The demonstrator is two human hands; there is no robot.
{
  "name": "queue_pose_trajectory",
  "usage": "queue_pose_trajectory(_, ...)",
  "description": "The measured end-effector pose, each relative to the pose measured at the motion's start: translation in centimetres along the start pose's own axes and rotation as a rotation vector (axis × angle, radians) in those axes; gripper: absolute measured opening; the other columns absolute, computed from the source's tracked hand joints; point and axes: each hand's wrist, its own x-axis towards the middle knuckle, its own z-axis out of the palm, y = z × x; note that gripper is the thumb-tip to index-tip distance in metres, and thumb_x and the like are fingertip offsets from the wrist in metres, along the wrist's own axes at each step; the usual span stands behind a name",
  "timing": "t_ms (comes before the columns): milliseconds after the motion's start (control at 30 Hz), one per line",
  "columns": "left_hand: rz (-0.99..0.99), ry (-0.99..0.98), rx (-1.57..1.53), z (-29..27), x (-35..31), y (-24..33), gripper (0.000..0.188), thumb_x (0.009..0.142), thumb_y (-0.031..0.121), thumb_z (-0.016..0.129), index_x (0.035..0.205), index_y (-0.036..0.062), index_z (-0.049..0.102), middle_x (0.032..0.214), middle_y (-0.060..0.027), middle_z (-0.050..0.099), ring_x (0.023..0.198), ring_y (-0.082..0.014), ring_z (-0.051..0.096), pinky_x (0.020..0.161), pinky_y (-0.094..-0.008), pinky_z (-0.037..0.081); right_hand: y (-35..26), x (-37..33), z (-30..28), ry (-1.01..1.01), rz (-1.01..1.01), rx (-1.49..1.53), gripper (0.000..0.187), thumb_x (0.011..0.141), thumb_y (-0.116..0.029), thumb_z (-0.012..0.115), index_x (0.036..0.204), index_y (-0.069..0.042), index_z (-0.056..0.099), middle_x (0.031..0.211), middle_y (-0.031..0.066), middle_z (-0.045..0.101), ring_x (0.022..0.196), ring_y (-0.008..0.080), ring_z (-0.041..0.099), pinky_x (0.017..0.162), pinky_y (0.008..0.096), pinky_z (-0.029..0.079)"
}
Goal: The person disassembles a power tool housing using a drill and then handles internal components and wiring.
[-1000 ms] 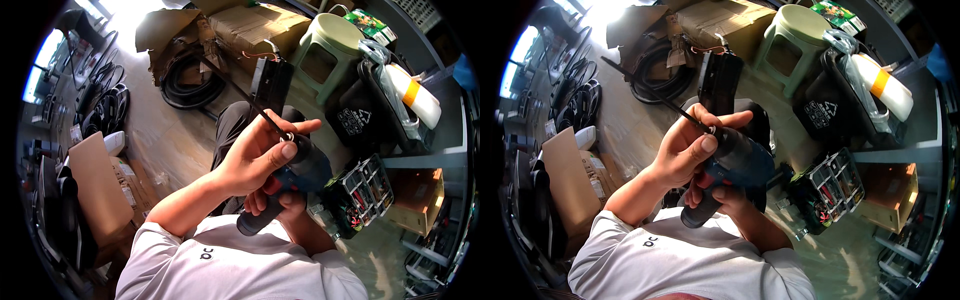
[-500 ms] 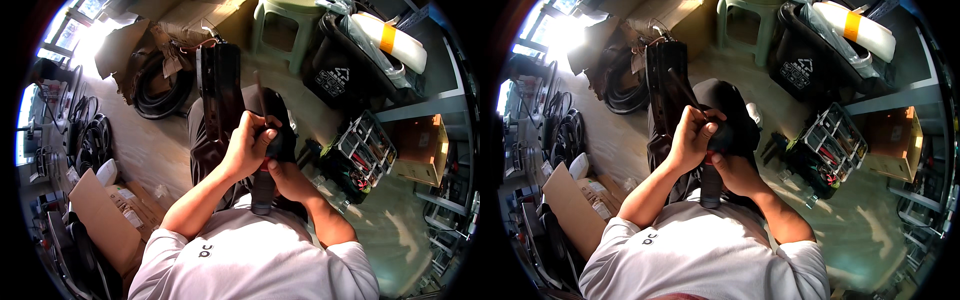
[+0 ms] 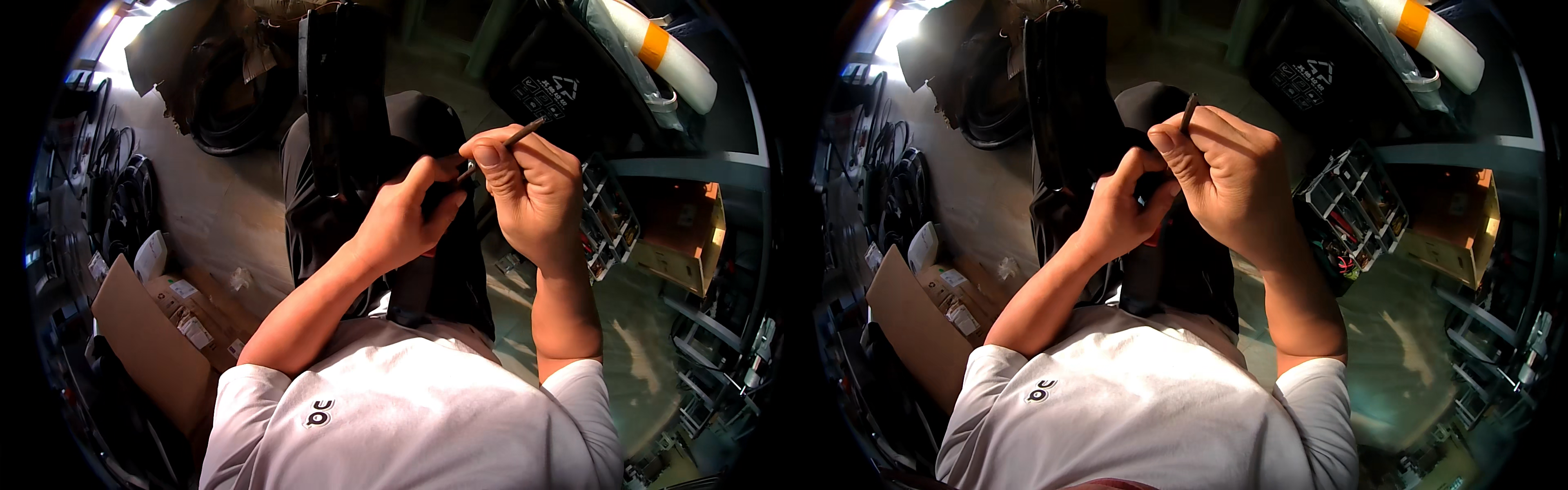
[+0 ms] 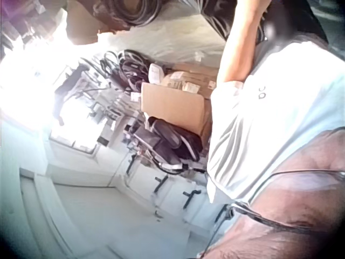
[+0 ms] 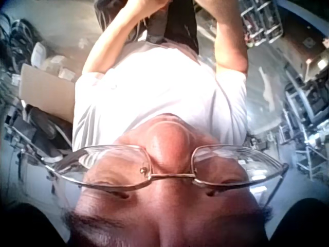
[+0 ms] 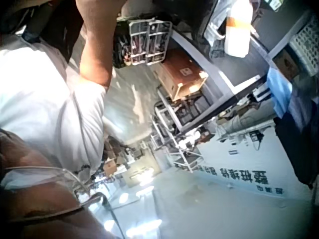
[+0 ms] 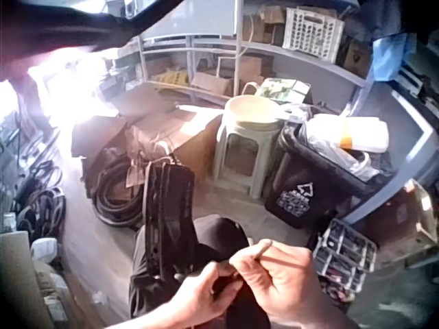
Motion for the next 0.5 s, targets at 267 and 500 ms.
queue_pose_trajectory(267, 0.010, 0.055, -0.026, 0.5, 0.1, -0.1, 0.029, 0.086, 0.009, 0.071, 0.110, 0.0015, 0.056, 0.090, -0.0083, 0.065, 0.055, -0.0125, 0.061, 0.053, -0.0263, 0.049, 1.7, -0.8, 0.5, -0.002, 0.089, 0.103, 0.018, 0.094, -0.015, 0.063, 0.083, 0.000, 0.063, 0.069, 0.0059, 0.064, 0.057, 0.0154, 0.062, 0.050, 0.0247, 0.046)
queue_pose_trajectory(500, -0.221, -0.056, -0.140, 0.2, 0.0, 0.4, 0.030, 0.088, 0.012, 0.069, 0.112, 0.0013, 0.056, 0.086, -0.0102, 0.064, 0.049, -0.0136, 0.060, 0.046, -0.0270, 0.047, 2.9, -0.7, 0.6, -0.037, 0.016, 0.076, 0.018, 0.095, -0.011, 0.060, 0.081, 0.000, 0.061, 0.069, 0.0046, 0.062, 0.052, 0.0140, 0.056, 0.046, 0.0249, 0.042)
